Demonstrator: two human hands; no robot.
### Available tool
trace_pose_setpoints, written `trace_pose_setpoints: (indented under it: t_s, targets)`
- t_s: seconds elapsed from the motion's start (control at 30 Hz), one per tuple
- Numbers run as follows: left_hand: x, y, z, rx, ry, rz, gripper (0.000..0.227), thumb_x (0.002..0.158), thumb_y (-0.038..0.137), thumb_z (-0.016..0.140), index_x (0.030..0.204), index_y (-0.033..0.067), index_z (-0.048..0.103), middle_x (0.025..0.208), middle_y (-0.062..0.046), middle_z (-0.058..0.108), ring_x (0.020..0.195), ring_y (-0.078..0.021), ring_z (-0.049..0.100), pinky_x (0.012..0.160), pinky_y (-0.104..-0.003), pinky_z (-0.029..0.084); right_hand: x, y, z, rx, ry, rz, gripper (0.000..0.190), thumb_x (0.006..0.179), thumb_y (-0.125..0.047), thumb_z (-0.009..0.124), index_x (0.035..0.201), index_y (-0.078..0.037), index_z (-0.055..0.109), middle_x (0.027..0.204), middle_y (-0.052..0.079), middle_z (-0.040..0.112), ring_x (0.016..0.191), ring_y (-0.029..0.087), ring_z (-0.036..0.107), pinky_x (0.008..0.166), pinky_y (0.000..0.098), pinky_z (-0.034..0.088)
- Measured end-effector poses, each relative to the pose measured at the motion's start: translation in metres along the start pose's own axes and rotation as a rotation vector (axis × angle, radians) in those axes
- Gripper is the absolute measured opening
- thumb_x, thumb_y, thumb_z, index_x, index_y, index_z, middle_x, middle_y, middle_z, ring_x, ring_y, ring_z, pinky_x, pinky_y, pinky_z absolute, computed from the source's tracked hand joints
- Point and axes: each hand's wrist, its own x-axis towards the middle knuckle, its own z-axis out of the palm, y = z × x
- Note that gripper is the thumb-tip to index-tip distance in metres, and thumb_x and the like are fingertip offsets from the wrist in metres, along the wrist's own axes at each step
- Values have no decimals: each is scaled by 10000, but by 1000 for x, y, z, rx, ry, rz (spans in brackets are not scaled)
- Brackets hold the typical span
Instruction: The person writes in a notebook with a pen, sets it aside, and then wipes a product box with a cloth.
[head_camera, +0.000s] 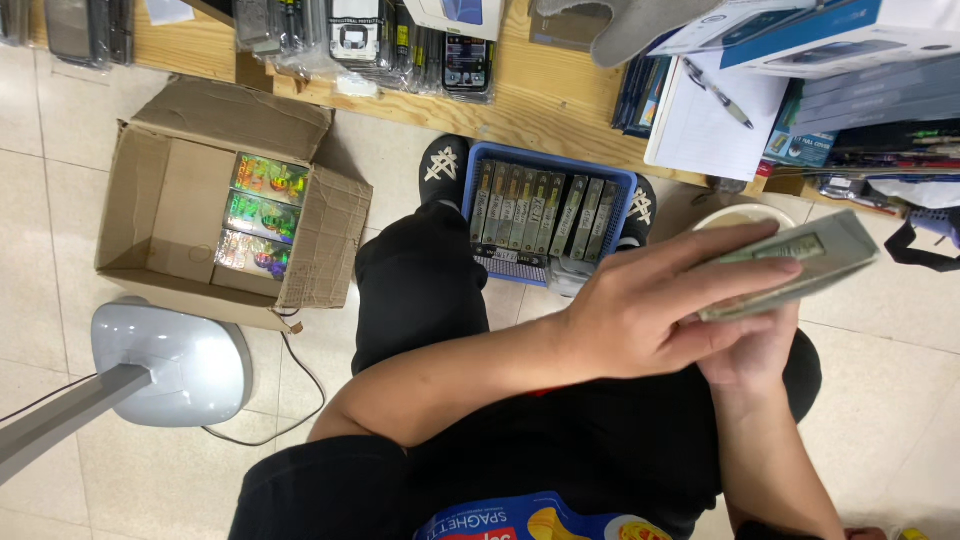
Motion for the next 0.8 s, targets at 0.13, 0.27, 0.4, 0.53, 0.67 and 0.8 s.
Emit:
trace_pose_setpoints:
  t_s: [0.13, 0.27, 0.4, 0.53, 0.67, 0.8]
  targets:
    - [-8, 0, 4, -101, -78, -30, 732, 1107, 397, 741, 1691, 254, 324, 1652, -28, 547, 1521, -248, 676, 1368, -435, 631, 3, 90, -1, 1105, -616, -200, 640, 1087, -264, 798, 1595, 70, 598, 1654, 235, 551, 1549, 223, 506, 1322, 250, 340]
    - [-26, 10, 13, -59, -270, -71, 1101, 1111, 594, 605, 1784, 604, -266, 1884, -142, 266, 1810, -366, 369, 1507, -607, 428, 8, 94, 1, 564, -493, -181, 619, 1075, -355, 757, 1568, -35, 562, 1665, 187, 512, 1558, 236, 486, 1300, 296, 364]
    - [-28, 8, 10, -31, -276, -110, 1076, 1106, 616, 609, 1787, 596, -223, 1878, -138, 302, 1780, -363, 405, 1473, -598, 440, 49, 14, 15, 32, -399, -148, 599, 1063, -445, 713, 1541, -138, 522, 1676, 141, 471, 1566, 250, 467, 1277, 340, 391]
    - [-33, 12, 4, 18, -313, -154, 1027, 1093, 666, 617, 1794, 577, -128, 1862, -130, 385, 1711, -358, 487, 1399, -578, 466, 86, -61, 41, -505, -294, -109, 579, 1052, -533, 665, 1515, -240, 478, 1687, 96, 429, 1575, 265, 449, 1255, 384, 419]
    - [-27, 10, 7, 77, -350, -177, 989, 1080, 716, 626, 1802, 557, -32, 1847, -123, 467, 1643, -353, 568, 1324, -558, 492, 123, -58, 91, -1037, -199, -74, 559, 1040, -620, 614, 1488, -341, 431, 1698, 53, 386, 1584, 280, 433, 1232, 426, 449]
    - [-30, 15, 2, 113, -384, -182, 971, 1071, 749, 632, 1806, 543, 31, 1836, -119, 522, 1597, -350, 622, 1274, -545, 509, 160, -39, 107, -1023, -210, -212, 414, 1042, -643, 729, 1200, -337, 499, 1368, -141, 584, 1462, 187, 648, 1147, 364, 560]
